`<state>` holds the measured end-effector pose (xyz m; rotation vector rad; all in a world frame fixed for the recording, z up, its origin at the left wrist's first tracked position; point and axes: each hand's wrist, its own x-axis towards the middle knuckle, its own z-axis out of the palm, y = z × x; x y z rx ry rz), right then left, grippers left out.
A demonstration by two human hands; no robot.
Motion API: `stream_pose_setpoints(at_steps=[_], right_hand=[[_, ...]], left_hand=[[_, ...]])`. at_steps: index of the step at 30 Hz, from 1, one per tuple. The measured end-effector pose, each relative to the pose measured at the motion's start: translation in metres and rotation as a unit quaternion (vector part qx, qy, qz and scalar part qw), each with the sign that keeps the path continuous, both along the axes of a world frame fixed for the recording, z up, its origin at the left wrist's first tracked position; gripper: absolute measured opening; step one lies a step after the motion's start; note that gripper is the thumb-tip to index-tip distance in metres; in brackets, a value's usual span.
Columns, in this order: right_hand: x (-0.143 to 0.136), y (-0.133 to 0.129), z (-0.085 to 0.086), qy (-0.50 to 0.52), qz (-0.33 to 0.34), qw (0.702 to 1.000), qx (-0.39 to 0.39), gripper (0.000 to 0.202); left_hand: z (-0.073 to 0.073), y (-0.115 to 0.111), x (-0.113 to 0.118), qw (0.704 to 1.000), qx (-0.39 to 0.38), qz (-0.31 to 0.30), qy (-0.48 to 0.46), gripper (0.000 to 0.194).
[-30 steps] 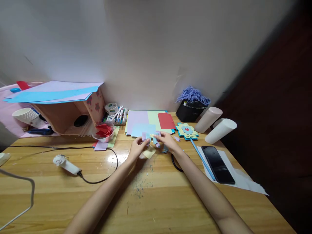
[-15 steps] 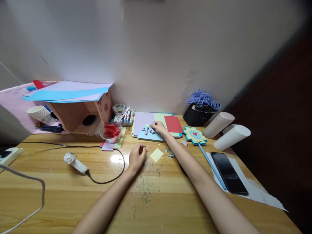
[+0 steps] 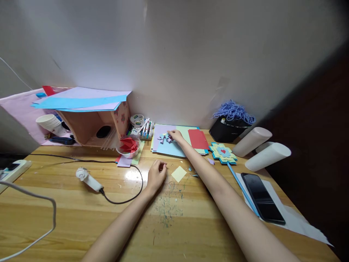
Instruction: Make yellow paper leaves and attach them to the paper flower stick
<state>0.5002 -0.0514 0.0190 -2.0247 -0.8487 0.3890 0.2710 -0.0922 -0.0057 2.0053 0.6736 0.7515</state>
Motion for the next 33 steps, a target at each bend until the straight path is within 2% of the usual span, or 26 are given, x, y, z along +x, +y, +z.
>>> stream_pose_setpoints(at_steps=[5,7,10,13,16,21,25,28,33], right_hand=[[0.005,-0.035,0.007,-0.072,0.028,0.997,0.012,0.031],[0.002,-0.056,0.010,-0.096,0.092,0.991,0.001,0.028],[-0.011,-0.086,0.011,-0.140,0.210,0.968,-0.015,0.025],[-0.021,-0.103,0.006,-0.191,0.257,0.947,-0.031,0.034],[-0.022,-0.105,-0.001,-0.228,0.251,0.939,-0.054,0.023],[-0.014,-0.094,-0.007,-0.266,0.204,0.938,-0.085,0.028],[-0.016,-0.090,-0.007,-0.281,0.221,0.930,-0.082,0.023],[-0.018,-0.089,-0.008,-0.282,0.238,0.926,-0.075,0.027],[-0.017,-0.086,-0.009,-0.258,0.236,0.935,-0.067,0.022]], left_hand=[[-0.001,0.001,0.000,1.000,-0.012,0.001,-0.005,0.012],[-0.001,0.002,0.001,1.000,-0.016,0.001,-0.007,0.012],[-0.002,0.002,0.001,1.000,-0.023,0.003,-0.009,0.013],[-0.003,0.002,0.002,0.999,-0.029,0.005,-0.014,0.013],[-0.003,0.002,0.002,0.999,-0.032,0.005,-0.018,0.013],[-0.004,0.002,0.002,0.999,-0.030,0.003,-0.022,0.013],[-0.006,0.003,0.002,0.999,-0.032,0.004,-0.025,0.014],[-0.008,0.004,0.002,0.999,-0.038,0.007,-0.025,0.015],[-0.008,0.004,0.002,0.999,-0.046,0.010,-0.026,0.015]])
